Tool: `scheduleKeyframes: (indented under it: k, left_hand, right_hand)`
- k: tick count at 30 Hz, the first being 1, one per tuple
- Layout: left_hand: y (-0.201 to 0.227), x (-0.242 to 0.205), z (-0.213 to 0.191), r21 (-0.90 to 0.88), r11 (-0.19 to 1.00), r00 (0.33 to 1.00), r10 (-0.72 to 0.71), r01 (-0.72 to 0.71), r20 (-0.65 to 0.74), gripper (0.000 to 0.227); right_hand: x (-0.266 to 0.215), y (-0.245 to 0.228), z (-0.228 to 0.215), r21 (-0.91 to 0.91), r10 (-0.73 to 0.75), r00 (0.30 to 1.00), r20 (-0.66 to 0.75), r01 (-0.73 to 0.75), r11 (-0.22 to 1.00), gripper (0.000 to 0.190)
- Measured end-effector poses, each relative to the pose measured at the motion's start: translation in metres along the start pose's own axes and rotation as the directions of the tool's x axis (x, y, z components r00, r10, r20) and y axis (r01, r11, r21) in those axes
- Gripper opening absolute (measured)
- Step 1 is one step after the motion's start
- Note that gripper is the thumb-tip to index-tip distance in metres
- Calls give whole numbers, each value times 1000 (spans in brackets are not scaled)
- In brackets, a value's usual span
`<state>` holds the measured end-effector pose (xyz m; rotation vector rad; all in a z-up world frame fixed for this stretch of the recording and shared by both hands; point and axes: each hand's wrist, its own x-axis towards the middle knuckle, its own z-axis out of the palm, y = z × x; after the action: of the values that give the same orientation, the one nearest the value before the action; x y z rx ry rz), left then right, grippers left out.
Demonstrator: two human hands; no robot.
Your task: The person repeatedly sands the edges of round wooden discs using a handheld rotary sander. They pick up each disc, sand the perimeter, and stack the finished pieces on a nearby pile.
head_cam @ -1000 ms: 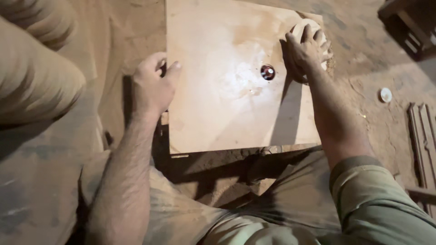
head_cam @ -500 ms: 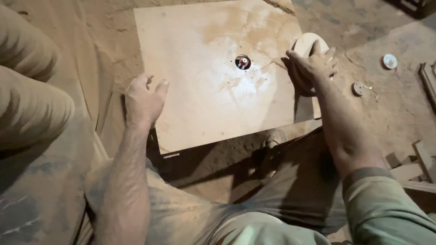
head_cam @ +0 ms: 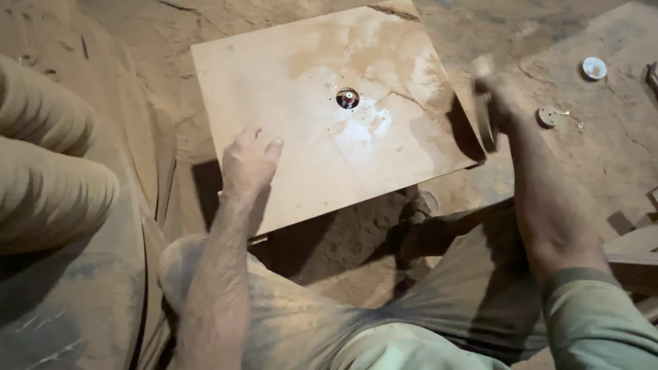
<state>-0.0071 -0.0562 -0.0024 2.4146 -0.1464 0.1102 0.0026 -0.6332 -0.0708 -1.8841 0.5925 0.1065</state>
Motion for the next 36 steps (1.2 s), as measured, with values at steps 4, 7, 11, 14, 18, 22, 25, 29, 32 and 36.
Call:
scheduleKeyframes:
  k: [4,7,11,14,18,22,25,29,32,36]
  left_hand:
    - [31,-4,15,-44,999,997,27,-24,75,56]
    - [48,-20,26,-93,995,987,45,-30,155,59]
    - [71,-51,54,-206,966,949,204,-156,239,58]
    - [89,-67,68,-414,889,904,329,-198,273,57]
    - [96,-87,95,-735,676,927,308,-53,216,67]
    - [80,-87,120,-836,454,937,-297,308,184,60]
    - [47,-79,95,-948,196,956,-206,251,210,53]
    - [31,-75,49,-958,-21,957,-37,286,287,60]
    - [30,-80,47,-908,-125,916,36,400,399,66]
    - [15,-79,59,-941,-26,941,29,338,337,64]
  right_hand:
    - [-18,-8,-9,165,11,999,45,-18,986,64]
    - [-45,-45,-7,504,-5,999,38,-15,863,70]
    - [-101,-82,2,730,-325,902,283,17,684,81]
    - [-132,-92,50,470,-263,919,294,101,877,81]
    - [-172,-68,143,-84,-440,866,237,469,879,84]
    - [-176,-39,205,-323,-671,694,261,717,617,65]
    - [-171,-44,201,144,-235,914,330,197,970,74]
    - [-198,-74,183,473,-426,720,548,153,868,68]
    - [-225,-80,182,469,-492,641,588,226,854,71]
    - [-229,-87,189,453,-610,615,499,415,789,75]
